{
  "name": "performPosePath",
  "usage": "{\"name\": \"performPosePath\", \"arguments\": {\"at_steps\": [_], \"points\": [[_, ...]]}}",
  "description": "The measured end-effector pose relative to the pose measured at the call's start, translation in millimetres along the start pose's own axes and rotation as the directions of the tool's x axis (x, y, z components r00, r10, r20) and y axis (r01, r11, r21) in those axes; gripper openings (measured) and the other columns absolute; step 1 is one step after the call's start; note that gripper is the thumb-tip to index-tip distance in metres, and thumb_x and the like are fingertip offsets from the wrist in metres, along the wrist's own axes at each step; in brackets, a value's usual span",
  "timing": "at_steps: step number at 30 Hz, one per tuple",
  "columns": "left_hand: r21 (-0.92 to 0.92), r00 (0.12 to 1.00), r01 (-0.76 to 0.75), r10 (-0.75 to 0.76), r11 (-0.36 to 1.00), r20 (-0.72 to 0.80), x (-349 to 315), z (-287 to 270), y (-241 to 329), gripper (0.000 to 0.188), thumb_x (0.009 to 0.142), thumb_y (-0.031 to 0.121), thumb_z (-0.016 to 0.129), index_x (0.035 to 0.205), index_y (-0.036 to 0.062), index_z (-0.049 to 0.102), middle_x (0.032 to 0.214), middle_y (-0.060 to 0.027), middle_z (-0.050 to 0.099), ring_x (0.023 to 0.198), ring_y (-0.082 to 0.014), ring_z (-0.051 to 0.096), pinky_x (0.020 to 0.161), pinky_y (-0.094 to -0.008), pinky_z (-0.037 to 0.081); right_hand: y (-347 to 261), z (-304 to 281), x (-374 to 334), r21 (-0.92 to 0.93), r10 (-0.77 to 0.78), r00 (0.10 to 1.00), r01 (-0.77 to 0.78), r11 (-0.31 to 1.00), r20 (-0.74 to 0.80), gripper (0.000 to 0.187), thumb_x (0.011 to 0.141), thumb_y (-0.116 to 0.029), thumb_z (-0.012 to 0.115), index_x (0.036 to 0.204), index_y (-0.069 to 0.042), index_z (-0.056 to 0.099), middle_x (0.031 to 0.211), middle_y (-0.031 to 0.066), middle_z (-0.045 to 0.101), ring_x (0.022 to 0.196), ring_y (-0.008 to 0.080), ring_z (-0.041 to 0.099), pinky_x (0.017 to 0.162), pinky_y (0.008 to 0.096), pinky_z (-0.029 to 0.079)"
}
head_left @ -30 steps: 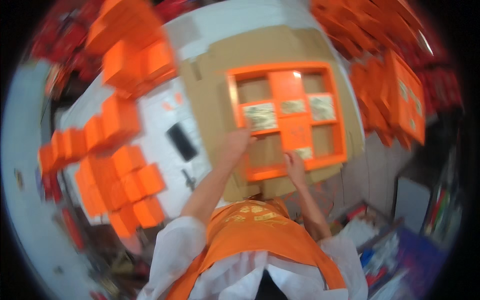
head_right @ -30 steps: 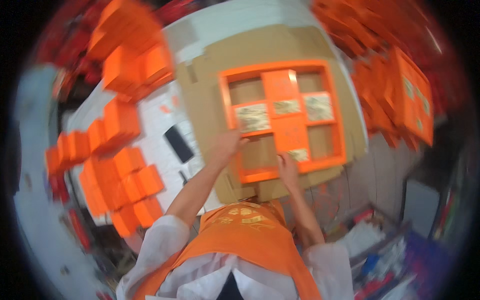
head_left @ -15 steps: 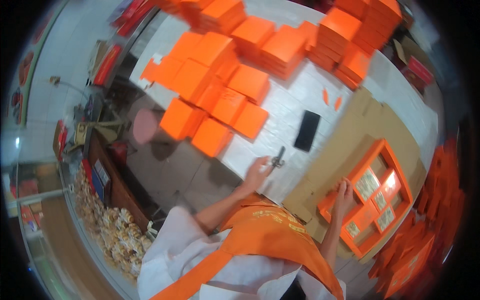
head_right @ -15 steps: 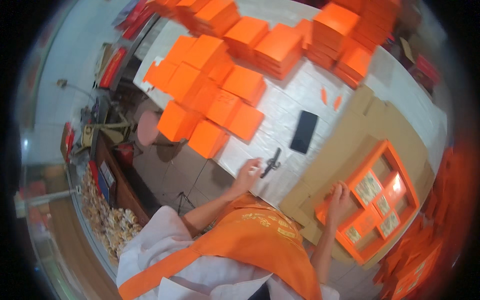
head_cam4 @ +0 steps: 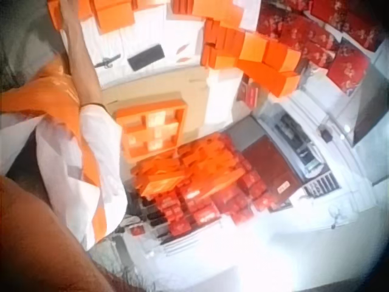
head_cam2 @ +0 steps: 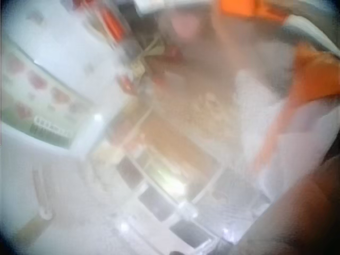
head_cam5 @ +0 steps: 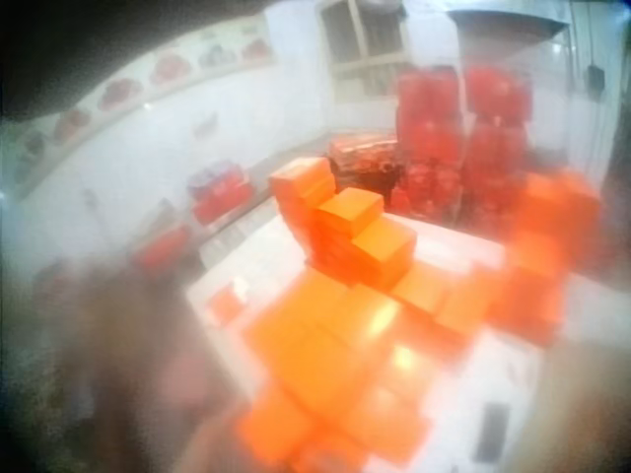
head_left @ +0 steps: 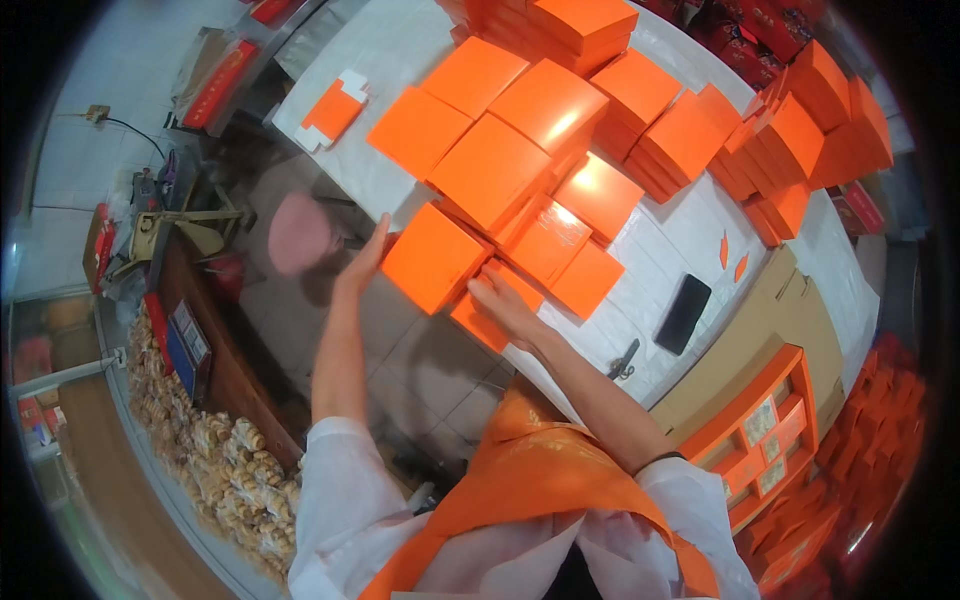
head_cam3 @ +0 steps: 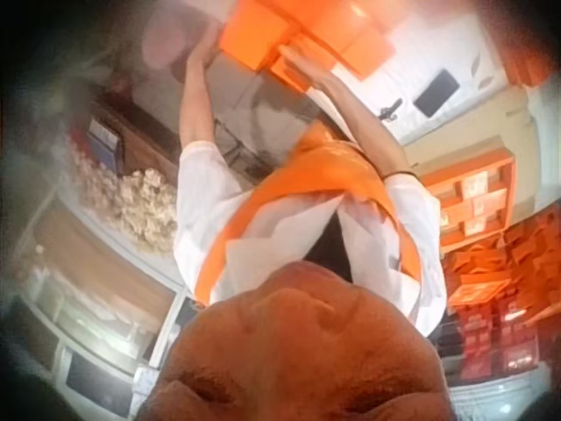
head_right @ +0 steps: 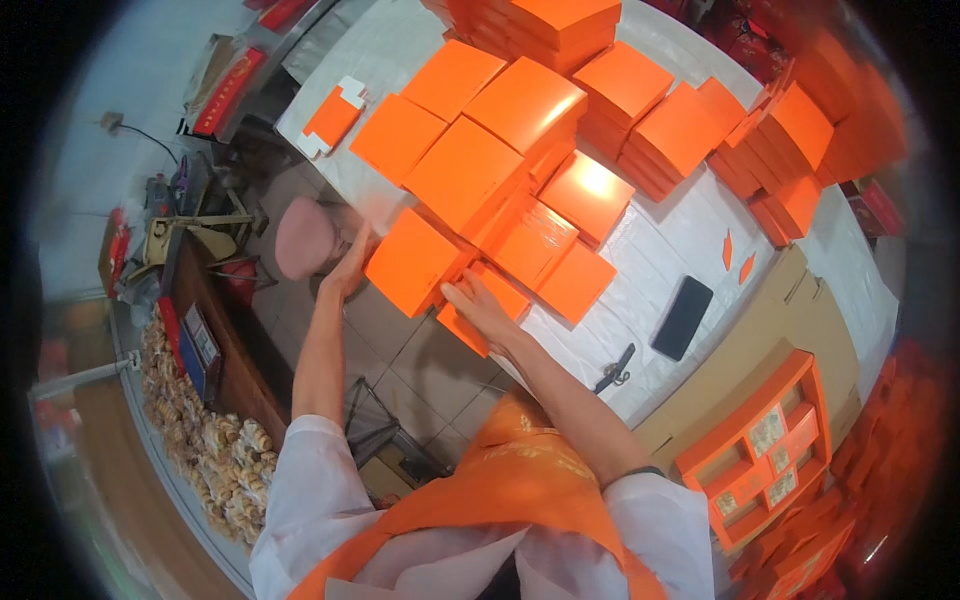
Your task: The person assembles orange cardboard boxes by folding flat pieces into rectangular frames and placing them on a work surface. They then pick up small orange packages and place them into the compartments of the assembled frames. The person repeats this process, stacking completed units and preparing new frames.
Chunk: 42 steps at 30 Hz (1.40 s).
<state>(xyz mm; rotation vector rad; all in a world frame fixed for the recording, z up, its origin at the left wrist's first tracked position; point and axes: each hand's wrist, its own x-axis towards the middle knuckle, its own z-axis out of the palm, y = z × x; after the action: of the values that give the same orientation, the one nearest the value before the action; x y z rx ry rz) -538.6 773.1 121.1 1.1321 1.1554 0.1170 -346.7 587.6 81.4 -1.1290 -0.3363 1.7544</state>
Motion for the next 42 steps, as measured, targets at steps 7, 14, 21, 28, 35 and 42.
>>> {"name": "performPosePath", "arguments": {"at_steps": [7,14,21,28,35,42], "points": [[0.068,0.946,-0.303,0.308,0.951,-0.097,-57,37,-25,0.052,0.093,0.044,0.029,0.122,0.0034,0.046,0.122,-0.0092,0.042,0.113,-0.0177,0.042,0.097,-0.0314,0.030,-1,29,-9,0.478,-0.076,0.996,0.041,0.877,0.054,0.067,0.087,-0.031,0.056,0.137,-0.008,0.017,0.133,0.0095,0.035,0.123,0.0219,0.035,0.101,0.0354,0.033],[-0.248,0.935,-0.296,0.226,0.922,-0.274,-145,200,-3,0.068,0.079,0.002,0.052,0.137,0.0045,0.017,0.123,-0.0087,0.041,0.109,-0.0193,0.046,0.090,-0.0315,0.040,9,-35,-134,0.450,-0.049,0.996,0.076,0.890,-0.070,0.067,0.086,-0.030,0.058,0.136,-0.005,0.021,0.132,0.0099,0.036,0.121,0.0197,0.036,0.101,0.0344,0.031],[-0.076,0.938,-0.149,0.165,0.986,0.304,-133,338,-14,0.063,0.078,0.000,0.052,0.134,0.0004,0.024,0.125,-0.0099,0.041,0.110,-0.0196,0.045,0.090,-0.0311,0.039,28,-139,-313,0.491,-0.179,0.889,0.389,0.779,-0.421,0.062,0.082,-0.018,0.063,0.132,-0.001,0.030,0.125,0.0101,0.044,0.115,0.0170,0.043,0.095,0.0316,0.038],[-0.062,0.884,-0.251,0.254,0.966,0.393,-143,501,-32,0.050,0.078,0.002,0.050,0.126,-0.0005,0.035,0.116,-0.0085,0.048,0.105,-0.0177,0.048,0.087,-0.0292,0.042,81,-231,-539,-0.232,-0.365,0.088,0.630,0.741,-0.927,0.056,0.071,-0.005,0.068,0.120,-0.005,0.042,0.118,0.0064,0.049,0.110,0.0190,0.047,0.094,0.0345,0.038],[0.051,0.876,-0.090,0.055,0.995,0.480,-168,639,-61,0.040,0.084,0.009,0.047,0.122,0.0012,0.038,0.114,-0.0091,0.049,0.104,-0.0197,0.053,0.086,-0.0322,0.046,195,-338,-645,-0.672,-0.919,0.011,-0.685,0.281,-0.395,0.057,0.059,-0.003,0.067,0.112,-0.011,0.049,0.116,0.0024,0.051,0.105,0.0196,0.046,0.089,0.0377,0.029],[0.014,0.911,-0.071,0.060,0.997,0.407,-188,695,-68,0.041,0.080,0.004,0.050,0.120,0.0016,0.040,0.112,-0.0077,0.050,0.101,-0.0178,0.052,0.087,-0.0311,0.044,224,-367,-660,-0.702,-0.910,0.037,-0.649,0.293,-0.414,0.050,0.061,-0.002,0.065,0.108,-0.012,0.053,0.117,-0.0018,0.053,0.103,0.0162,0.047,0.088,0.0370,0.029]]}}
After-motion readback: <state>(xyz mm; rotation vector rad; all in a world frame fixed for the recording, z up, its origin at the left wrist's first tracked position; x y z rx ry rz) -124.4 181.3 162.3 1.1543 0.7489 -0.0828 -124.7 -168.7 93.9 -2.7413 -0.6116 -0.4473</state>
